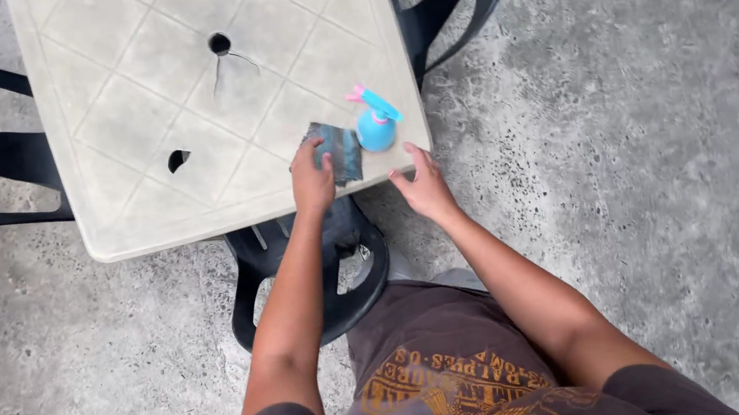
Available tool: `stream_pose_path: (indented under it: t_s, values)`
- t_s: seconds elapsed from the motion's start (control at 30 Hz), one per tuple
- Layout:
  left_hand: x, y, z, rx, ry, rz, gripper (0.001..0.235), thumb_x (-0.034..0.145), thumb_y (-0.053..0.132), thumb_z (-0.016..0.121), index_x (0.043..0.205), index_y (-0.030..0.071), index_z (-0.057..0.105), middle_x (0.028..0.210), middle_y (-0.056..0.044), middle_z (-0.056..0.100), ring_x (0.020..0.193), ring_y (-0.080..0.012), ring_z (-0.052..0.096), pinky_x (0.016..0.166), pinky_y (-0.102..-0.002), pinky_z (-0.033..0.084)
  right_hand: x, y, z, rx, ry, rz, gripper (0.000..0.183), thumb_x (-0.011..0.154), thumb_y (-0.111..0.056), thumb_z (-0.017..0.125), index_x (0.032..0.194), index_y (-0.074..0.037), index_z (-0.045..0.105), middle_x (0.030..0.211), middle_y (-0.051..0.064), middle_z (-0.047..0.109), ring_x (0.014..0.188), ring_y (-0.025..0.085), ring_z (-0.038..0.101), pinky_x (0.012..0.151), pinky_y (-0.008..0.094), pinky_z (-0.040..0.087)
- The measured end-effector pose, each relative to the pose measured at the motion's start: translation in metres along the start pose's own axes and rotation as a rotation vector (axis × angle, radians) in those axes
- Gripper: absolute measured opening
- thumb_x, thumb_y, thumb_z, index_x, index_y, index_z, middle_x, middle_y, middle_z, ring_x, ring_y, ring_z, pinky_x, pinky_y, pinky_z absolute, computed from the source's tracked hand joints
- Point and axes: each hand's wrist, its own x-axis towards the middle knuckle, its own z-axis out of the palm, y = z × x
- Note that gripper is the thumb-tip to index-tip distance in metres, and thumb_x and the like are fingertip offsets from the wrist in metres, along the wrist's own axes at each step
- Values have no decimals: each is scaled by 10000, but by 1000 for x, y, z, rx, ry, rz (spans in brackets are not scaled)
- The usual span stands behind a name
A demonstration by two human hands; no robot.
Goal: Move plastic chairs from an indoor area to outdoor tables and prepare to clean a table.
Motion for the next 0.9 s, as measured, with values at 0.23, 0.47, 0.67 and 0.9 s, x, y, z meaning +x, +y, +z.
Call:
stream_pose_path:
  t_s: [0.23,0.47,0.67,0.9]
  values:
    - [41,24,-1,312,-145,-252,883,793,288,828,1534,109,382,1570,-221,311,1409,-417,346,1084,-495,357,71,-34,17,121,28,-93,796,836,-249,806,1495,-46,410,1459,207,518,1349,387,508,1126,443,412]
    - [46,51,5,329,-210,-588,604,784,326,822,1273,89,560,1173,-142,660,1105,-328,626,953,-465,472,84,-49,-18,137,-90,97,424,899,-276,800,1198,-69,582,997,128,684,913,277,677,792,414,538]
    - [62,108,64,-77,-141,-283,258,823,199,742,955,54,575,851,-117,648,809,-295,631,750,-411,508,80,-45,-138,294,163,33,346,900,-237,762,1166,-54,640,945,72,693,837,153,659,739,321,538]
    - [35,220,228,-527,-458,-106,176,944,115,661,1028,68,513,910,-76,581,837,-158,556,733,-328,488,21,46,-296,636,372,182,489,945,-211,634,1395,-81,495,1117,22,687,859,88,638,748,274,540]
